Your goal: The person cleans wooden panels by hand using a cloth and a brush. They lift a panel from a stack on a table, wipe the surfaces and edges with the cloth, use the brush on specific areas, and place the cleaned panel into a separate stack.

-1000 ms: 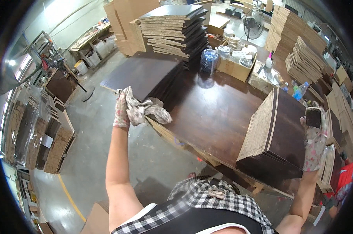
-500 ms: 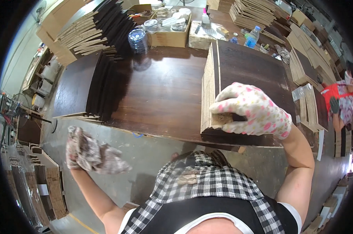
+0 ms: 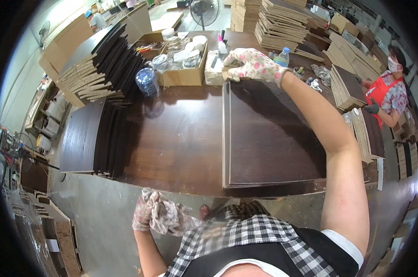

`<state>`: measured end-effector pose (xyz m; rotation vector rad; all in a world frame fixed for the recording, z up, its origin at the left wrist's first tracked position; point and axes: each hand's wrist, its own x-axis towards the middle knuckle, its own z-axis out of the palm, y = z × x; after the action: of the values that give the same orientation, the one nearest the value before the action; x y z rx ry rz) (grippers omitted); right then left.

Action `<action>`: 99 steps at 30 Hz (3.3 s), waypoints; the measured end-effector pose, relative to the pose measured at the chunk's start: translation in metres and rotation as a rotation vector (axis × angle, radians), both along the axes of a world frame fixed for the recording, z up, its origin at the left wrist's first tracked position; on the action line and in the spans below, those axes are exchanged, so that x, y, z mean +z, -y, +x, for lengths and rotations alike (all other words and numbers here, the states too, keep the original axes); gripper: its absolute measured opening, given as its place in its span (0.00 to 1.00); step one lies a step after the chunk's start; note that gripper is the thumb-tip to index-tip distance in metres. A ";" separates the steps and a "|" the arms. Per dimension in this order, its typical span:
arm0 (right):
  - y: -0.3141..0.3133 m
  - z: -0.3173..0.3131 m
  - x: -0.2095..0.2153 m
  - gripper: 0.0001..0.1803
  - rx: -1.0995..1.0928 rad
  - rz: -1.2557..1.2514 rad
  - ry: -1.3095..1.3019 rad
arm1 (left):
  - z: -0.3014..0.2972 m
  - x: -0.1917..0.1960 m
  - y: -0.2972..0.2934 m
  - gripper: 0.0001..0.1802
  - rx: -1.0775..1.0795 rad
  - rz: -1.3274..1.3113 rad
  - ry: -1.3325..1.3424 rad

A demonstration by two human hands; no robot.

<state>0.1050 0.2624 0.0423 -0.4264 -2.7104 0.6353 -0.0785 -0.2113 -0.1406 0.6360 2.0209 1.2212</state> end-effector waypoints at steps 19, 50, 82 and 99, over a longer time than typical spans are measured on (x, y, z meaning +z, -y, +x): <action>-0.048 0.271 -0.041 0.20 -0.506 -0.235 -0.295 | 0.061 -0.006 -0.099 0.16 -0.354 0.096 0.040; 0.344 0.081 -0.103 0.32 -0.580 0.334 -0.438 | 0.025 0.003 -0.080 0.11 -0.680 0.114 0.390; 0.200 0.262 -0.046 0.22 0.088 -0.772 -0.557 | 0.210 0.140 -0.346 0.32 -1.723 0.893 -0.918; 0.185 0.263 -0.055 0.22 0.207 -0.679 -0.615 | 0.234 0.125 -0.418 0.20 -1.049 0.768 -1.179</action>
<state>0.3680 0.0779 -0.0130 -0.0664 -1.9152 1.4721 0.1554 0.2063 -0.0156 2.8257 1.3050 0.9036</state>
